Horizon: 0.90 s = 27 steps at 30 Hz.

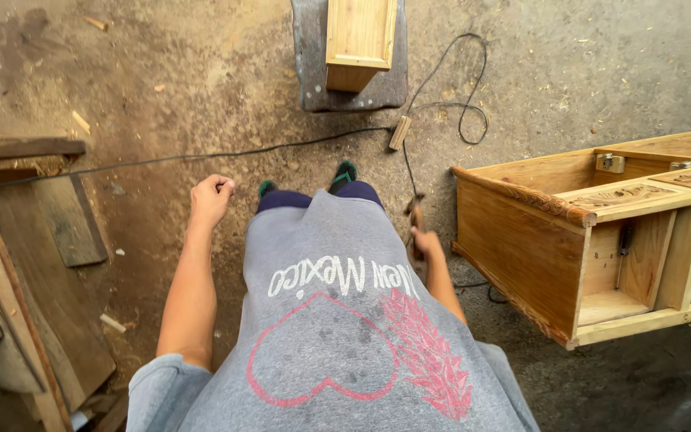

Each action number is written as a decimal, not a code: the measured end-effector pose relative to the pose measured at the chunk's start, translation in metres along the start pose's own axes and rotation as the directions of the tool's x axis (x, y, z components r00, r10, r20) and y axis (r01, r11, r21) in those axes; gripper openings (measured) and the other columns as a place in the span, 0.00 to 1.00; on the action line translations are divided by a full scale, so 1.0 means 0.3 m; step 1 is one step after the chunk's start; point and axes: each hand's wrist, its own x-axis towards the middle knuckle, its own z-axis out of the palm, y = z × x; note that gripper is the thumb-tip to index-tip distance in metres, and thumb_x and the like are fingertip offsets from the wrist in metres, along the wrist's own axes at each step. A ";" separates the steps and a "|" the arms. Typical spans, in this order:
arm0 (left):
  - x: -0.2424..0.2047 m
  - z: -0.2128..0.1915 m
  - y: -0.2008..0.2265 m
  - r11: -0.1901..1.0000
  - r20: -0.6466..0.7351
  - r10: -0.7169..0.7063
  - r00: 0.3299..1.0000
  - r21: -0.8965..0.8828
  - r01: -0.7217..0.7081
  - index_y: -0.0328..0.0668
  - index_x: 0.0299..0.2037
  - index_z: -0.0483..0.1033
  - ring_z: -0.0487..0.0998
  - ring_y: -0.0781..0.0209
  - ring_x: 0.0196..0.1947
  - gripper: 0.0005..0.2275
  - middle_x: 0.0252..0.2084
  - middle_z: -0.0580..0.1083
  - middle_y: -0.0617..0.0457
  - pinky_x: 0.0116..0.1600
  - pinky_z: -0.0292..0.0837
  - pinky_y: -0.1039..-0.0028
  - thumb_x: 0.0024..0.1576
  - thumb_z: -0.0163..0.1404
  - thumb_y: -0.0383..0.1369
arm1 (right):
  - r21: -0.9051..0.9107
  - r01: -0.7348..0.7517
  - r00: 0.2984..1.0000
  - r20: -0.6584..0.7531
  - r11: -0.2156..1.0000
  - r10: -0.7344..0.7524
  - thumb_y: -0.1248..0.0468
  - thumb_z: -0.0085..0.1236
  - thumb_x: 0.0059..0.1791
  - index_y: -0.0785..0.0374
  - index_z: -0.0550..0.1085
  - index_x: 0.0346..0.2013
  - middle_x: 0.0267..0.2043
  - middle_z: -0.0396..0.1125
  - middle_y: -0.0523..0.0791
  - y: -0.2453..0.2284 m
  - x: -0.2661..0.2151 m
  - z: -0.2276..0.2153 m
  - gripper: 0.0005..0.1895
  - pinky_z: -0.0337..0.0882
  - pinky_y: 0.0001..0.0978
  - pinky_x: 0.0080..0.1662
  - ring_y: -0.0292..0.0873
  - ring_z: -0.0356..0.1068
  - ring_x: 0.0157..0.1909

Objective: The person sands a small wooden strip with an angle grinder, applies glue to its edge, and fits it into a groove on a wooden box. They then use a hammer to tap the strip into place, securing it within the box frame.

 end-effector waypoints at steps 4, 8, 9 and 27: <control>-0.053 -0.153 0.101 0.997 -0.032 0.067 0.997 -0.034 -0.068 0.35 0.39 0.82 0.79 0.62 0.30 0.11 0.30 0.80 0.47 0.39 0.74 0.70 0.58 0.59 0.37 | -0.171 0.166 0.961 -0.193 0.971 -0.198 0.46 0.57 0.51 0.72 0.76 0.29 0.20 0.71 0.51 -0.118 0.094 0.030 0.27 0.71 0.41 0.28 0.47 0.73 0.22; -0.192 -0.294 0.001 1.000 -0.109 -0.007 0.994 -0.014 0.006 0.33 0.38 0.82 0.77 0.58 0.30 0.13 0.30 0.78 0.45 0.40 0.73 0.68 0.59 0.60 0.39 | -0.251 0.190 0.934 -0.251 0.949 -0.254 0.46 0.57 0.51 0.70 0.75 0.33 0.23 0.73 0.51 -0.181 0.135 0.096 0.25 0.74 0.41 0.31 0.47 0.74 0.24; -0.241 -0.318 -0.050 1.000 -0.126 -0.026 0.992 -0.020 0.024 0.33 0.39 0.82 0.78 0.58 0.32 0.13 0.32 0.79 0.46 0.41 0.73 0.68 0.59 0.60 0.39 | -0.258 0.173 0.936 -0.256 0.950 -0.240 0.46 0.57 0.51 0.70 0.75 0.34 0.24 0.73 0.52 -0.179 0.132 0.125 0.25 0.74 0.41 0.31 0.47 0.75 0.25; -0.174 -0.479 -0.364 0.978 -0.030 -0.188 0.982 0.091 0.190 0.39 0.51 0.80 0.79 0.44 0.49 0.19 0.48 0.79 0.41 0.55 0.72 0.57 0.55 0.57 0.44 | 0.061 -0.286 0.958 -0.003 0.956 0.287 0.46 0.60 0.50 0.71 0.75 0.26 0.24 0.69 0.51 -0.098 -0.459 0.505 0.27 0.66 0.43 0.27 0.47 0.68 0.22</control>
